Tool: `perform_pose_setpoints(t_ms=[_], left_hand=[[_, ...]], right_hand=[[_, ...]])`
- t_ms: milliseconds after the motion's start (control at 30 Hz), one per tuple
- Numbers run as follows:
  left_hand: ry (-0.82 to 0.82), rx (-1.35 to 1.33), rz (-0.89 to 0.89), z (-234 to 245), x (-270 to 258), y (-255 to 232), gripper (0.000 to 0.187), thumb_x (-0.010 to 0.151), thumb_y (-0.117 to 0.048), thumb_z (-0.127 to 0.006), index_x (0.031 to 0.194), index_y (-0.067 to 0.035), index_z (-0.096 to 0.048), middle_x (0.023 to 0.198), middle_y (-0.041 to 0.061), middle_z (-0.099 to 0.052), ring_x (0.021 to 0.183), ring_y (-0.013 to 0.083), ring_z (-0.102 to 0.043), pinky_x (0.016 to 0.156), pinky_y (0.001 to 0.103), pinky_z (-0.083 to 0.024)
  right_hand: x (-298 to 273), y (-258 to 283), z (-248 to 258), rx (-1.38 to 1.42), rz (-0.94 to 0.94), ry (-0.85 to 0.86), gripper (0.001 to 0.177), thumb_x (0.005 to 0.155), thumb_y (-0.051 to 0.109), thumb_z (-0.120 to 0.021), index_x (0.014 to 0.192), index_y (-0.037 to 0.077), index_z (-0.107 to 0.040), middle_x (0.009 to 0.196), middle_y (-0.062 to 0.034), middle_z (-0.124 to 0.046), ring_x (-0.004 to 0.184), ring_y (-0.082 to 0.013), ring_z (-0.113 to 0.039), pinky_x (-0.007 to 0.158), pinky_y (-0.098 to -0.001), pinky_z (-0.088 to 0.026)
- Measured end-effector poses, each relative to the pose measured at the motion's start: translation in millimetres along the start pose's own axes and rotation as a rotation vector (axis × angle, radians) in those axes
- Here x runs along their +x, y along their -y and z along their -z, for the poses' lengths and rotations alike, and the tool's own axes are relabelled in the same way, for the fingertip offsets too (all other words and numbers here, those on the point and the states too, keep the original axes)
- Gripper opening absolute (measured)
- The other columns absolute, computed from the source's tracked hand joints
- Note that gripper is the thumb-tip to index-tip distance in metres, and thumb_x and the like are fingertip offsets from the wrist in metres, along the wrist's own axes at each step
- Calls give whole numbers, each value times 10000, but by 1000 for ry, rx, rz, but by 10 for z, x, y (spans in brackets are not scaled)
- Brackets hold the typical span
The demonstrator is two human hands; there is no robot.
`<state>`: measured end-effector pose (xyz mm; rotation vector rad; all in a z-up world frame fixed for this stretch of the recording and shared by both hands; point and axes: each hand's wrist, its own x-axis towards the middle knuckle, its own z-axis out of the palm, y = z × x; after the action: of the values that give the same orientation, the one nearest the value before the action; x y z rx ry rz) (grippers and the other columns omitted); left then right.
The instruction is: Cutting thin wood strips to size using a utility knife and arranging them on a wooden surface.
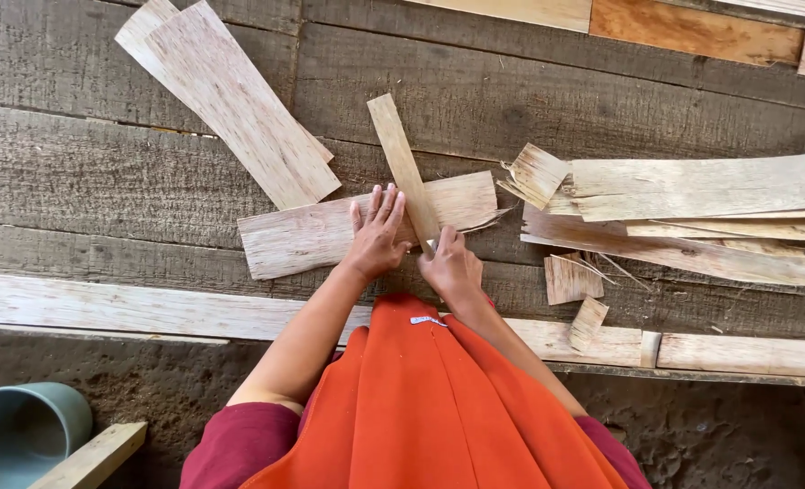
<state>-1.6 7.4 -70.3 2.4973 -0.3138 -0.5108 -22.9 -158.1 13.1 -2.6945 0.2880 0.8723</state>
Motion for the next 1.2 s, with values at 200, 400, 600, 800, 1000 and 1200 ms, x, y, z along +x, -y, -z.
perform_pose_setpoints(t_ms=[200,400,600,800,1000,1200], left_hand=[[-13,19,-9,51,55,-40,912,898,-287,-638,1661,-189,-148,1741,49,-38,1588,341,19,1213,685,-36],[24,95,2,65,83,-136,774,997,-508,-469,1647,-172,-216,1741,25,-34,1581,364,70,1198,706,7],[73,133,13,82,115,-125,844,976,-547,-539,1659,-226,-161,1741,-14,23,1568,375,130,1188,716,47],[70,132,18,184,79,-195,839,970,-554,-559,1652,-228,-195,1740,-15,14,1568,382,124,1191,720,40],[89,101,20,218,73,-210,852,973,-555,-565,1659,-235,-174,1740,-24,43,1560,382,162,1184,706,78],[113,92,23,253,64,-236,914,949,-577,-592,1663,-233,-138,1737,-19,71,1552,387,190,1178,709,100]], right_hand=[[-50,75,-92,44,66,-84,474,862,413,-540,1189,104,-391,1131,-210,-614,952,-521,-692,853,-619,-553],[-94,79,-81,-7,98,-95,458,899,427,-524,1208,107,-415,1149,-201,-601,933,-531,-693,833,-619,-567],[-32,-13,-298,-124,147,-79,717,951,380,-554,1504,-11,-320,1251,-191,-512,914,-514,-705,818,-622,-581],[-96,-22,-282,-115,140,-97,745,936,377,-578,1514,-18,-325,1222,-174,-508,898,-495,-714,797,-619,-587],[-106,-53,-213,-95,122,-47,763,914,390,-627,1534,40,-353,1251,-169,-510,954,-519,-693,826,-627,-574],[125,-564,284,912,-14,-14,613,733,194,-785,1233,10,-482,727,-55,-516,384,-188,-547,396,-304,-430]])
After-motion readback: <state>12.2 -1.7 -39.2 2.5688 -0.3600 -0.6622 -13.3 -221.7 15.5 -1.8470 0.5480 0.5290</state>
